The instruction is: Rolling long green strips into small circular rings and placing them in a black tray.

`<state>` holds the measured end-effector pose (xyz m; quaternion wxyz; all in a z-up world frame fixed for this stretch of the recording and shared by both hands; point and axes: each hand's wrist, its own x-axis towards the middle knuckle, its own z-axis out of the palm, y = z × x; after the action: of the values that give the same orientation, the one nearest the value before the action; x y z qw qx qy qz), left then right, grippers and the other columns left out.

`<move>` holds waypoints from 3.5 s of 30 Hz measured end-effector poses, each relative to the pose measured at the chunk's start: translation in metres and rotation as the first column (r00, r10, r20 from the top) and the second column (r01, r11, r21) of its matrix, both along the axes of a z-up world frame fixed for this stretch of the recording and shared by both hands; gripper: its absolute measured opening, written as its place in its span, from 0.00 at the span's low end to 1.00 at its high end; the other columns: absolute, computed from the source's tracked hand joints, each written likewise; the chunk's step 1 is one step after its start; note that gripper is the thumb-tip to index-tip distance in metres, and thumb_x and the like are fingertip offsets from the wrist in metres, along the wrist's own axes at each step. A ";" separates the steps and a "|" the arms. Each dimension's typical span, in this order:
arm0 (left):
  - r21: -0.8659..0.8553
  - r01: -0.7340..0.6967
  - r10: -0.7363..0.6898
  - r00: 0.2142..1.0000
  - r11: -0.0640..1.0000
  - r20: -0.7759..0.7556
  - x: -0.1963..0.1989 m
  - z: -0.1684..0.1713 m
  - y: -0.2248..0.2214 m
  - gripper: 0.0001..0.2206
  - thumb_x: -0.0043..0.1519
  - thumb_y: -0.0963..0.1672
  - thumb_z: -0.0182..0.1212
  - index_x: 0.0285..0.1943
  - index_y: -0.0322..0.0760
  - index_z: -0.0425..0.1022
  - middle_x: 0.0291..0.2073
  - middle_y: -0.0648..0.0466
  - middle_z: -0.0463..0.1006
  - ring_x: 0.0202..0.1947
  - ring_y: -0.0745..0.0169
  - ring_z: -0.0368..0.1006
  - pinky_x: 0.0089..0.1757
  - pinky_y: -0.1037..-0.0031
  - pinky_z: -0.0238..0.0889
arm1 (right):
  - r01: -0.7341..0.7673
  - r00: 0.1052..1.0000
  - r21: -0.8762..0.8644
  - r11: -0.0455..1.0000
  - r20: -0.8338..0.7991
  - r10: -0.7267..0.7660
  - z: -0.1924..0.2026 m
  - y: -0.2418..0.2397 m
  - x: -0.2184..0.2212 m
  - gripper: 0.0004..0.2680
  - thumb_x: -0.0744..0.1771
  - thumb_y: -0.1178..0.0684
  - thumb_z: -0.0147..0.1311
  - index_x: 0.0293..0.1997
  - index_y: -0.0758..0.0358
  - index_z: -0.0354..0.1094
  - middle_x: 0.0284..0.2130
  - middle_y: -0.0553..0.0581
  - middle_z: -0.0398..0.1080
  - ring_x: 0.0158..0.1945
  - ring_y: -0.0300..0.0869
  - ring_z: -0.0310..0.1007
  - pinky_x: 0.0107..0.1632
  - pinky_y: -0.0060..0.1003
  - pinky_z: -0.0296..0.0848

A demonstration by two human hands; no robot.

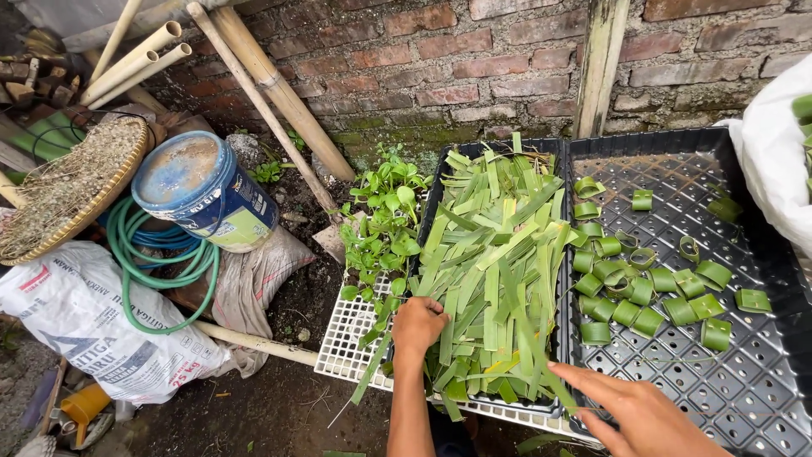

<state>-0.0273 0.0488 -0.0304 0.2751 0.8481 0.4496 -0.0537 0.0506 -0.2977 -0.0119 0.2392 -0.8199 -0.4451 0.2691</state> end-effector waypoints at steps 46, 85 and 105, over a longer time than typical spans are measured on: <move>0.354 0.233 -0.357 0.869 0.906 0.343 0.103 -0.016 -0.115 0.16 0.62 0.52 0.66 0.52 0.43 0.82 0.50 0.51 0.82 0.51 0.53 0.70 0.49 0.60 0.60 | -0.056 0.985 0.264 0.963 0.170 0.010 -0.029 -0.013 0.008 0.12 0.67 0.38 0.53 0.53 0.42 0.76 0.46 0.40 0.81 0.42 0.40 0.86 0.41 0.41 0.80; 0.372 0.472 -0.440 0.038 0.799 0.897 0.034 0.030 -0.207 0.16 0.55 0.33 0.58 0.47 0.39 0.84 0.44 0.51 0.86 0.43 0.51 0.73 0.43 0.62 0.64 | 0.531 0.847 0.472 0.704 -0.309 -0.433 -0.009 -0.035 0.010 0.05 0.64 0.52 0.66 0.36 0.55 0.73 0.29 0.48 0.75 0.25 0.33 0.60 0.28 0.26 0.66; -0.676 0.532 0.379 0.567 0.510 0.731 0.046 -0.028 -0.173 0.17 0.52 0.37 0.78 0.50 0.27 0.82 0.32 0.46 0.83 0.29 0.64 0.79 0.32 0.72 0.78 | 0.260 0.957 0.432 0.863 0.001 -0.289 -0.063 -0.035 0.034 0.05 0.61 0.45 0.66 0.37 0.39 0.86 0.18 0.33 0.82 0.15 0.33 0.52 0.24 0.26 0.63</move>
<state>0.0191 -0.1241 -0.0589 0.8250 0.5367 0.1330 0.1169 0.0845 -0.3322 -0.0748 0.4343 -0.8107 -0.3795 0.1010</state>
